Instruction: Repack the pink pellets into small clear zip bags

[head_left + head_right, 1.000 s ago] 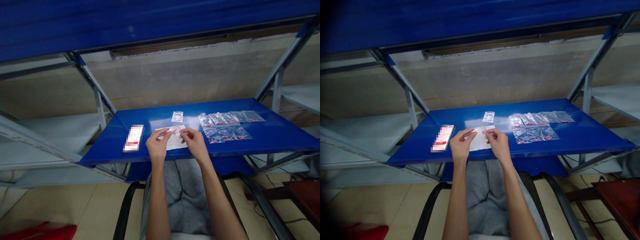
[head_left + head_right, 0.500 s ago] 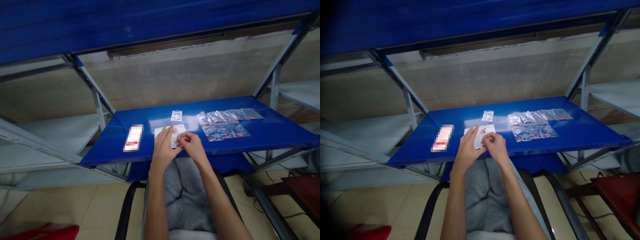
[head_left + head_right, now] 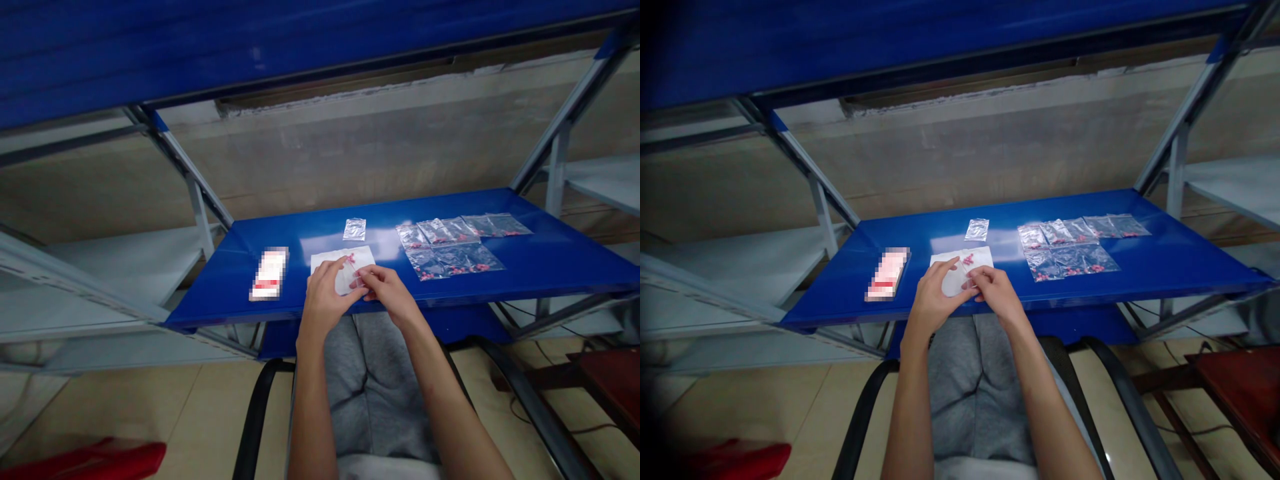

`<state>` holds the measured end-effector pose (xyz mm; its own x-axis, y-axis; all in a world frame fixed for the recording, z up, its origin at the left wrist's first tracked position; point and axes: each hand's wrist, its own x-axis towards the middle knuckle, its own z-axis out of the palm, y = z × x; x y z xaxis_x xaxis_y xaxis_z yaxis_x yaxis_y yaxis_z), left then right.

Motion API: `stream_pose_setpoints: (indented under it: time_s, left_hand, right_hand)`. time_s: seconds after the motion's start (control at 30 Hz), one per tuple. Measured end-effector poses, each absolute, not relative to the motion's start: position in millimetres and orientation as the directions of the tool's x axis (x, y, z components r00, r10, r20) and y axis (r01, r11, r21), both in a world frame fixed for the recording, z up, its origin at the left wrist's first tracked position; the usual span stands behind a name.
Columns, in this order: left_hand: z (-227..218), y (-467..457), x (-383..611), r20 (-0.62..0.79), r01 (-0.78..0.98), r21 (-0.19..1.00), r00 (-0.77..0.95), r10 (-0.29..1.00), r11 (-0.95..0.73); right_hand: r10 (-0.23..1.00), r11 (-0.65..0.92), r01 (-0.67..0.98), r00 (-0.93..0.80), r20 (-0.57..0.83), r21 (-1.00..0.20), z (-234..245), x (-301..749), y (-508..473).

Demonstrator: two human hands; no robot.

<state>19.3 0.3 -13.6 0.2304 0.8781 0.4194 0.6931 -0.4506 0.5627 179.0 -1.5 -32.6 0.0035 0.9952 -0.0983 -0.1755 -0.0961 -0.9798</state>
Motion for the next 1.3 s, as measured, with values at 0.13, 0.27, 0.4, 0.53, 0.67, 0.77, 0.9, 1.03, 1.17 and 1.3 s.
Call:
stream_pose_setpoints:
  time_s: [0.13, 0.27, 0.4, 0.53, 0.67, 0.77, 0.9, 1.03, 1.17, 1.3]
  left_hand:
    - [-12, -1, 20, 0.397, 0.667, 0.593, 0.244, 0.885, -0.45]
    - [-11, -1, 22, 0.391, 0.625, 0.621, 0.276, 0.878, -0.473]
    - [-12, -1, 23, 0.378, 0.61, 0.627, 0.305, 0.874, -0.484]
    - [-12, -3, 23, 0.374, 0.618, 0.614, 0.32, 0.871, -0.491]
    - [-9, -5, 24, 0.374, 0.636, 0.591, 0.328, 0.867, -0.496]
    - [-6, -7, 26, 0.38, 0.639, 0.581, 0.335, 0.862, -0.504]
    - [-4, -9, 26, 0.367, 0.63, 0.583, 0.359, 0.858, -0.513]
    - [-4, -10, 27, 0.36, 0.638, 0.578, 0.36, 0.861, -0.509]
    - [-4, -11, 26, 0.359, 0.661, 0.565, 0.342, 0.868, -0.494]
    - [-5, -10, 27, 0.374, 0.659, 0.555, 0.347, 0.86, -0.508]
  right_hand:
    - [0.991, -0.134, -0.252, -0.027, -0.132, -0.958, -32, 183, -2]
    - [0.992, -0.122, -0.318, -0.082, -0.101, -0.94, -31, 187, -3]
    - [0.993, -0.097, -0.328, -0.092, -0.07, -0.94, -33, 189, -4]
    - [0.994, -0.091, -0.333, -0.085, -0.066, -0.938, -33, 189, -4]
    - [0.994, -0.087, -0.332, -0.088, -0.061, -0.939, -31, 188, -4]
    - [0.994, -0.086, -0.325, -0.086, -0.061, -0.942, -29, 188, -5]
    - [0.995, -0.084, -0.291, -0.074, -0.064, -0.953, -28, 188, -5]
    - [0.997, -0.05, -0.238, -0.071, -0.034, -0.97, -31, 188, -4]
    - [0.999, 0.021, -0.157, -0.039, 0.027, -0.987, -36, 186, -2]
    - [0.997, 0.081, -0.194, -0.002, 0.083, -0.978, -36, 185, -4]
